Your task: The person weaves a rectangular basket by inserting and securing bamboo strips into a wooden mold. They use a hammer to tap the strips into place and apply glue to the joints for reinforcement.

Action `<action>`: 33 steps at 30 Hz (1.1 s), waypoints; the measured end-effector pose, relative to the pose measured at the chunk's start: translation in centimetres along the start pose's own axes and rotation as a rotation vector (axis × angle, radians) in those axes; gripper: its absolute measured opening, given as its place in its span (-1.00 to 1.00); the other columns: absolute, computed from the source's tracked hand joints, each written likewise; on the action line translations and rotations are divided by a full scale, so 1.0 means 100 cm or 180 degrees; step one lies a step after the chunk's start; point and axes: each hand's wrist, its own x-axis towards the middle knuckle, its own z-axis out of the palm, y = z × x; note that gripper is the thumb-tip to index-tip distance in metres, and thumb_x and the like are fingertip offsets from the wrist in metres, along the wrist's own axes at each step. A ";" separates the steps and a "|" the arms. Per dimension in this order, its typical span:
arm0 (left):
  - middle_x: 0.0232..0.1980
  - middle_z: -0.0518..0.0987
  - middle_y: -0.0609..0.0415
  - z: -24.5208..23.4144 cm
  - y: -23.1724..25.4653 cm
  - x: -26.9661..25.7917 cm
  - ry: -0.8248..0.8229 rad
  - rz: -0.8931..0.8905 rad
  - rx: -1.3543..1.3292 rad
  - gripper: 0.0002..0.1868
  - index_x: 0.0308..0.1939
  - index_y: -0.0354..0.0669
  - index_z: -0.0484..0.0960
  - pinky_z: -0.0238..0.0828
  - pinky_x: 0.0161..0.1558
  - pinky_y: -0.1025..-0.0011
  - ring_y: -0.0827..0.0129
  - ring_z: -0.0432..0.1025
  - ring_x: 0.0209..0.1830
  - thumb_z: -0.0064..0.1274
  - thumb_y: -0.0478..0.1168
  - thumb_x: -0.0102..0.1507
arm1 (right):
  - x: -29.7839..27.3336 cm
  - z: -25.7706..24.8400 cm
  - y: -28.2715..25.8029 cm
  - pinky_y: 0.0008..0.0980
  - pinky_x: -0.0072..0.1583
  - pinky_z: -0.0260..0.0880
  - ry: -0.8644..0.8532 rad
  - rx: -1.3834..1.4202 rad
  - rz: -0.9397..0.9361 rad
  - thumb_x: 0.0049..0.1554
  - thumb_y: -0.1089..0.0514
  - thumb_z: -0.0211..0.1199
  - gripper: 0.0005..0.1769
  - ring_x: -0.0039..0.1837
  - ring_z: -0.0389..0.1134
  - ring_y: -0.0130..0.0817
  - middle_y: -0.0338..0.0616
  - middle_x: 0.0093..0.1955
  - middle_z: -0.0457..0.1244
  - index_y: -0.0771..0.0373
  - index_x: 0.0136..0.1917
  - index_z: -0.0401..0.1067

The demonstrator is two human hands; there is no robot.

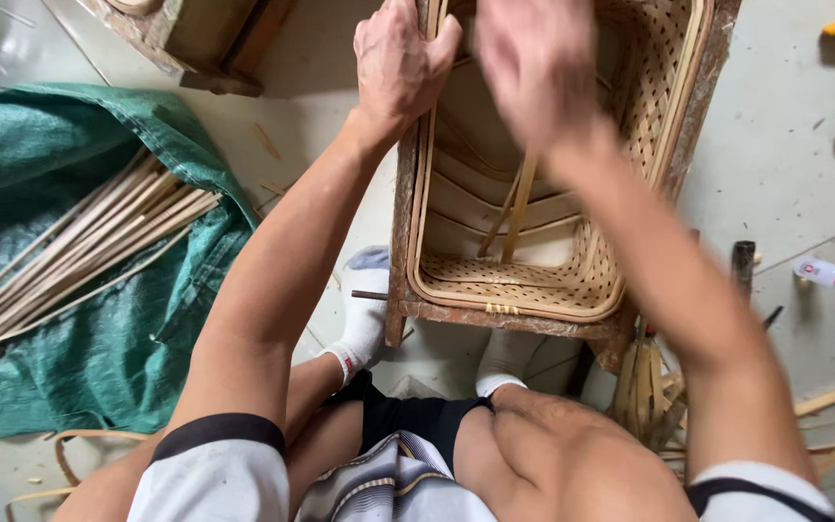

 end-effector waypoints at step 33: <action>-0.27 0.70 -0.17 -0.015 0.015 0.004 -0.0492 -0.0657 -0.0044 -0.19 0.48 -0.25 0.21 0.56 -0.04 0.11 0.01 0.62 -0.34 0.14 -0.07 0.21 | -0.058 -0.051 0.102 -0.23 0.19 0.43 -0.0779 -0.1321 0.0326 0.26 0.14 0.55 -0.70 0.13 0.37 -0.26 -0.17 0.05 0.32 0.16 0.09 0.42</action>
